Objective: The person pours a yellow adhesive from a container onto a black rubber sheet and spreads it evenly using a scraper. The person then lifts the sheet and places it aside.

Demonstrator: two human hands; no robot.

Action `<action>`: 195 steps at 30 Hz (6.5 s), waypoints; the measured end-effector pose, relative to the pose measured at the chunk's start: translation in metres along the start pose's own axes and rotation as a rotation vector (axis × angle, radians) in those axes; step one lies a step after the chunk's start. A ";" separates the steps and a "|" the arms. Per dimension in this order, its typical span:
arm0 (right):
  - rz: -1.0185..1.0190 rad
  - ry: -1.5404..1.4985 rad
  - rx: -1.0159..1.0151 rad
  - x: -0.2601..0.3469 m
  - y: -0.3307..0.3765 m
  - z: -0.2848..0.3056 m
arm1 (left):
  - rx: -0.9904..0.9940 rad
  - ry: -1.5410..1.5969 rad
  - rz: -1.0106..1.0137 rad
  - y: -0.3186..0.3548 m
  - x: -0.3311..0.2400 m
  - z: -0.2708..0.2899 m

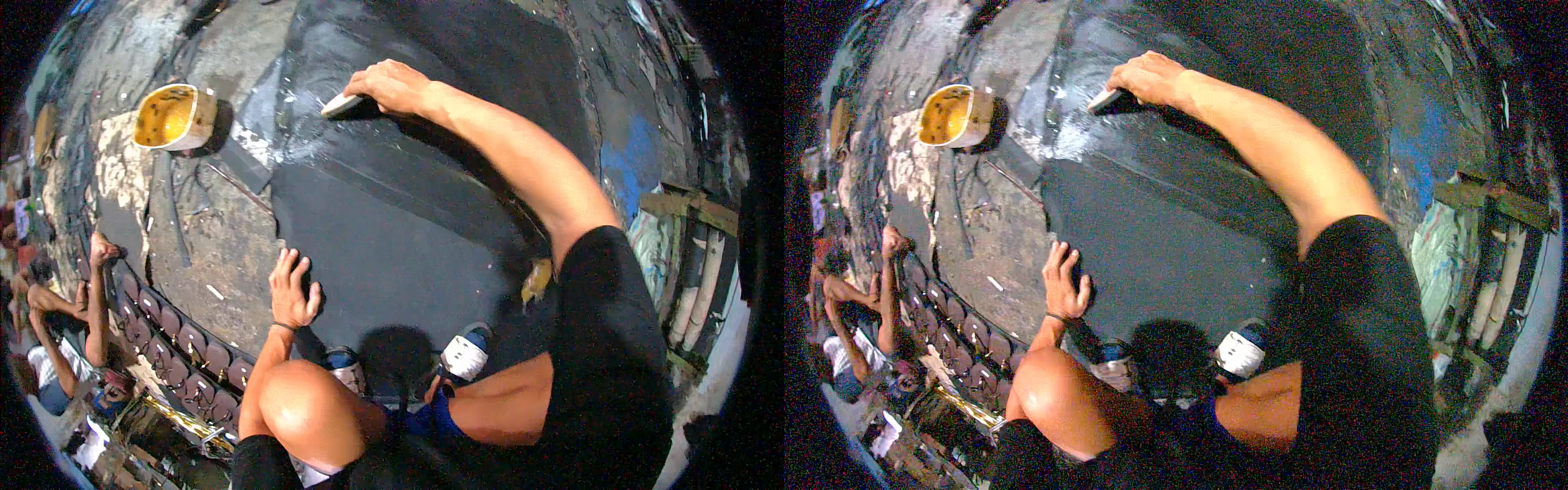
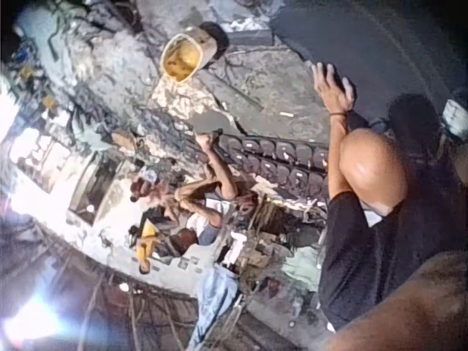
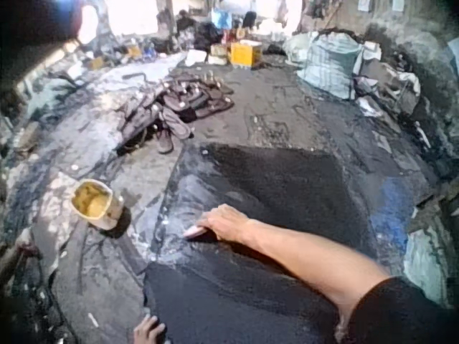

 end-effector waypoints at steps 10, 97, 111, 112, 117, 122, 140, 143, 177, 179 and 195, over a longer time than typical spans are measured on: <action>-0.211 0.045 0.173 0.049 0.301 0.075 | -0.032 -0.049 -0.070 -0.002 -0.008 -0.001; -1.877 0.289 -0.698 -0.187 0.476 0.205 | 0.511 -0.195 -0.234 -0.047 0.010 -0.042; -0.692 0.233 -0.118 0.011 0.509 0.157 | 0.401 -0.217 -0.430 -0.043 0.037 -0.042; -0.673 0.248 -0.130 0.028 0.515 0.151 | 0.452 -0.249 -0.320 -0.044 0.049 -0.042; -0.796 0.285 -0.078 0.140 0.583 0.118 | 0.496 -0.264 -0.271 -0.055 0.023 -0.048; -1.404 0.083 -0.187 0.230 0.636 0.092 | 0.485 -0.245 -0.253 -0.054 0.026 -0.052; -0.739 0.189 0.103 0.063 0.455 0.118 | 0.468 -0.253 -0.155 -0.054 0.003 -0.035; -0.682 0.223 0.096 0.143 0.552 0.106 | 0.459 -0.223 -0.180 -0.061 -0.007 -0.044; -1.506 0.339 -0.506 0.156 0.390 0.047 | 0.024 0.005 -0.089 0.058 -0.038 -0.004; -1.506 0.373 -0.388 0.150 0.352 0.036 | 0.000 -0.006 -0.058 0.058 -0.032 -0.001; -1.038 0.079 -0.339 0.145 0.039 -0.053 | -0.027 0.054 0.019 0.070 -0.005 -0.005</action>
Point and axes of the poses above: each hand's wrist, its own y-axis away from the middle knuckle, its own z-axis out of the back of the hand, x = y × z, the point moved 8 cm from there along -y, towards the middle knuckle, and after that the axes turned 14 degrees about -x, right-handed, at the moved point
